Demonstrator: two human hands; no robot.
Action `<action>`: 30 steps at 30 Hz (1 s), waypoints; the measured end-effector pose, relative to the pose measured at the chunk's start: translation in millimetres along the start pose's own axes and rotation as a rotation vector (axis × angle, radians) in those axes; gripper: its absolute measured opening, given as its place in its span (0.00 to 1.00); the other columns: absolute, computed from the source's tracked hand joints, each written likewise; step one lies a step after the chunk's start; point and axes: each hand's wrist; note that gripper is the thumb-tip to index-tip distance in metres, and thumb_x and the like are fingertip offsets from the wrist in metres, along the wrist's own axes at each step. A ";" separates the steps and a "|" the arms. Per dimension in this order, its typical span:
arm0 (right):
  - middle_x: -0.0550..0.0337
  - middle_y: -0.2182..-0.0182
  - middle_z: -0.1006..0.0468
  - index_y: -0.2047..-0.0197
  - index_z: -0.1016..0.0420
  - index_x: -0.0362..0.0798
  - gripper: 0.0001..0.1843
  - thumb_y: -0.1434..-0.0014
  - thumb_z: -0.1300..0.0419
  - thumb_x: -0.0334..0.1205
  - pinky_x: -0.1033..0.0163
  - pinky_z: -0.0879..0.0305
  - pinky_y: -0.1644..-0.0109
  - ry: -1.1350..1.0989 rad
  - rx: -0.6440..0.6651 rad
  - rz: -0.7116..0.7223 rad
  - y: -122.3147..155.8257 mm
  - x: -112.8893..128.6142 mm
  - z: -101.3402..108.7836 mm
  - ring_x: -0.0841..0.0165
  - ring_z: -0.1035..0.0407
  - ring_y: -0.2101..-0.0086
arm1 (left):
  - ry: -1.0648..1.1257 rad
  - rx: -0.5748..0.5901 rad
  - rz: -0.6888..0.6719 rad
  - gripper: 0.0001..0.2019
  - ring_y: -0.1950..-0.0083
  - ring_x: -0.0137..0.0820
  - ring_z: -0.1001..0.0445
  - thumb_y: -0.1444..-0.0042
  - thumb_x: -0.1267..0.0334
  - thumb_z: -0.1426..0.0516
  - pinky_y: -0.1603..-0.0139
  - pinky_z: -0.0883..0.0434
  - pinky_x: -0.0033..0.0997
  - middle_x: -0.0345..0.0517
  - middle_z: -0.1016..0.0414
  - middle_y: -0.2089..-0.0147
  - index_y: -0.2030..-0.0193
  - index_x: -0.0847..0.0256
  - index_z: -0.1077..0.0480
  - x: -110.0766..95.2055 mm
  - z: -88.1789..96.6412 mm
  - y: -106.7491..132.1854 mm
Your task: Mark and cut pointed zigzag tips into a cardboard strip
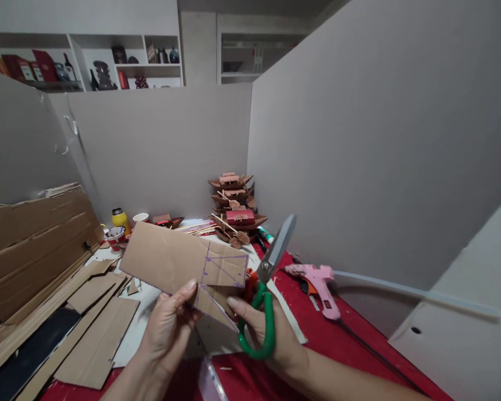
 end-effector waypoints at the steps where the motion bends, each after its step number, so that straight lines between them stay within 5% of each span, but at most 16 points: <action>1: 0.53 0.51 0.22 0.50 0.29 0.52 0.20 0.46 0.32 0.42 0.47 0.33 0.44 -0.046 0.017 -0.019 -1.8 -0.1 -0.3 0.53 0.28 0.49 | 0.002 0.009 0.018 0.14 0.66 0.35 0.20 0.58 0.71 0.32 0.69 0.23 0.27 0.52 0.18 0.63 0.62 0.68 0.23 -0.3 1.1 -0.8; 8: 0.58 0.69 0.21 0.57 0.27 0.48 0.17 0.49 0.30 0.40 0.59 0.28 0.67 -0.175 0.041 -0.125 -6.5 -1.9 -2.6 0.62 0.25 0.70 | -0.008 0.017 0.008 0.09 0.66 0.32 0.20 0.58 0.71 0.31 0.68 0.24 0.25 0.47 0.18 0.67 0.69 0.66 0.23 -0.1 4.7 -2.6; 14: 0.64 0.79 0.30 0.70 0.33 0.45 0.21 0.44 0.35 0.55 0.69 0.36 0.76 0.074 -0.032 -0.154 -9.9 -5.4 12.9 0.74 0.35 0.80 | -0.165 0.013 -0.290 0.15 0.62 0.34 0.20 0.57 0.62 0.30 0.63 0.24 0.27 0.46 0.18 0.63 0.62 0.63 0.22 -27.4 9.4 -10.2; 17: 0.69 0.80 0.37 0.67 0.36 0.47 0.23 0.42 0.40 0.60 0.69 0.38 0.79 0.120 0.009 -0.100 -12.9 -2.9 18.7 0.76 0.41 0.82 | -0.243 0.018 -0.354 0.15 0.65 0.34 0.21 0.57 0.60 0.30 0.66 0.26 0.27 0.48 0.19 0.65 0.63 0.65 0.22 -46.5 16.0 -16.2; 20: 0.73 0.80 0.44 0.62 0.39 0.50 0.26 0.44 0.42 0.66 0.70 0.41 0.81 0.224 0.137 -0.081 -11.6 2.9 21.2 0.76 0.48 0.83 | -0.269 0.000 -0.382 0.15 0.70 0.30 0.24 0.59 0.59 0.30 0.72 0.30 0.23 0.44 0.21 0.69 0.66 0.65 0.23 -59.3 23.4 -20.5; 25: 0.67 0.75 0.40 0.67 0.40 0.48 0.26 0.42 0.45 0.65 0.67 0.45 0.72 0.728 0.472 0.008 -3.1 17.6 18.4 0.73 0.46 0.75 | -0.331 -0.036 -0.447 0.14 0.78 0.23 0.32 0.62 0.58 0.28 0.78 0.36 0.20 0.35 0.30 0.79 0.74 0.64 0.25 -67.9 33.1 -25.5; 30: 0.69 0.79 0.42 0.71 0.42 0.48 0.22 0.40 0.43 0.57 0.67 0.51 0.72 1.068 0.574 -0.010 -0.4 23.4 14.3 0.74 0.49 0.77 | -0.401 -0.051 -0.467 0.15 0.74 0.26 0.27 0.60 0.57 0.29 0.74 0.32 0.22 0.41 0.22 0.72 0.69 0.65 0.23 -71.7 40.5 -29.9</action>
Point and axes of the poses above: each hand's wrist, its own y-axis away from the middle knuckle, its own z-axis out of the back of the hand, x = y × z
